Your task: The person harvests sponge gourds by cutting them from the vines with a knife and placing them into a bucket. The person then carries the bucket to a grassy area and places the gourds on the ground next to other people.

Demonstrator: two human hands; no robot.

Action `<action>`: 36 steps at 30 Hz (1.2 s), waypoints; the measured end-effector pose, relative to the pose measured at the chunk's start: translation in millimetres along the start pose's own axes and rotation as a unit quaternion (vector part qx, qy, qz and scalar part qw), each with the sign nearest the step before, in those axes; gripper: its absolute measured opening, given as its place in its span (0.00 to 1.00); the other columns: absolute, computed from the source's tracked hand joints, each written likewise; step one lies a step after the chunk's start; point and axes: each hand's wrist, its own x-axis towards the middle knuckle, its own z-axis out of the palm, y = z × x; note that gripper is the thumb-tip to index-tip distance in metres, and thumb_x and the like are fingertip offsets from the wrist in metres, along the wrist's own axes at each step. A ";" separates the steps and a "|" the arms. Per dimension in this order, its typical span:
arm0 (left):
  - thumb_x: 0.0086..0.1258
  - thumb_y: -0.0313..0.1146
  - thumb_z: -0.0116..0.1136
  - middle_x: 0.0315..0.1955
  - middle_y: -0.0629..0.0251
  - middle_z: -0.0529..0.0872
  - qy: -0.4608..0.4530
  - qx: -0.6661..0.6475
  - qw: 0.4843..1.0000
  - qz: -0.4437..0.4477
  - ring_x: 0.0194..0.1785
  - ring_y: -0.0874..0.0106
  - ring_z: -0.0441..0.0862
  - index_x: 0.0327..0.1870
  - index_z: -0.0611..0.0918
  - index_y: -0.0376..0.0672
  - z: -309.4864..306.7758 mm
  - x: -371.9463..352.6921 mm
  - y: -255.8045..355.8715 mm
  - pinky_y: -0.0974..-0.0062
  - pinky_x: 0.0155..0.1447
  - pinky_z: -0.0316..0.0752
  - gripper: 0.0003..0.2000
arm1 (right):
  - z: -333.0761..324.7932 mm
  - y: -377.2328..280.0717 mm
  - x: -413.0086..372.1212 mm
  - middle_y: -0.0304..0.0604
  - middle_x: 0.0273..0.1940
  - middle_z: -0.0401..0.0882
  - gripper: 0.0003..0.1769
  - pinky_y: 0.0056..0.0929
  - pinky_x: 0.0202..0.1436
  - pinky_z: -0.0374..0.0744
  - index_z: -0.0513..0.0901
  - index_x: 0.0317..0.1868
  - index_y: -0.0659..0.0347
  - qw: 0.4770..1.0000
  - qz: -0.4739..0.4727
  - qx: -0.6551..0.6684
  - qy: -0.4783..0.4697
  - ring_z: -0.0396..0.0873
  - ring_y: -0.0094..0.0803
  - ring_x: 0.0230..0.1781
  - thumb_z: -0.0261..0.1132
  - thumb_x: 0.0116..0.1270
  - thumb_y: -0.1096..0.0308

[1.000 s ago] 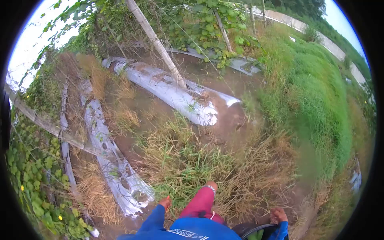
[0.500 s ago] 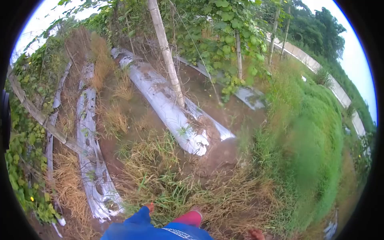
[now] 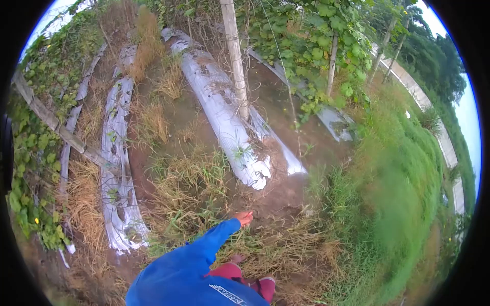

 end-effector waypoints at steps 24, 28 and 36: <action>0.63 0.48 0.53 0.18 0.63 0.77 0.123 0.114 0.965 -0.199 0.23 0.69 0.76 0.26 0.76 0.43 8.6 -172.5 -97.7 0.66 0.30 0.69 0.16 | -93.5 68.0 89.4 0.45 0.59 0.75 0.34 0.33 0.50 0.77 0.70 0.65 0.60 0.994 -0.017 0.037 -0.099 0.75 0.35 0.54 0.63 0.64 0.49; 0.65 0.46 0.54 0.23 0.59 0.80 0.129 0.179 0.973 -0.058 0.29 0.63 0.80 0.34 0.77 0.43 52.2 -106.6 -79.1 0.63 0.34 0.72 0.14 | -112.0 42.7 98.3 0.45 0.54 0.78 0.33 0.33 0.43 0.79 0.72 0.62 0.60 0.994 -0.015 0.064 -0.087 0.79 0.36 0.49 0.65 0.62 0.51; 0.67 0.44 0.53 0.27 0.51 0.81 0.109 0.257 0.960 -0.005 0.33 0.53 0.81 0.41 0.79 0.45 174.9 43.1 -8.9 0.60 0.38 0.74 0.13 | -245.7 27.0 157.0 0.43 0.47 0.82 0.32 0.36 0.35 0.82 0.76 0.56 0.58 0.995 -0.031 0.095 -0.019 0.83 0.36 0.40 0.70 0.55 0.49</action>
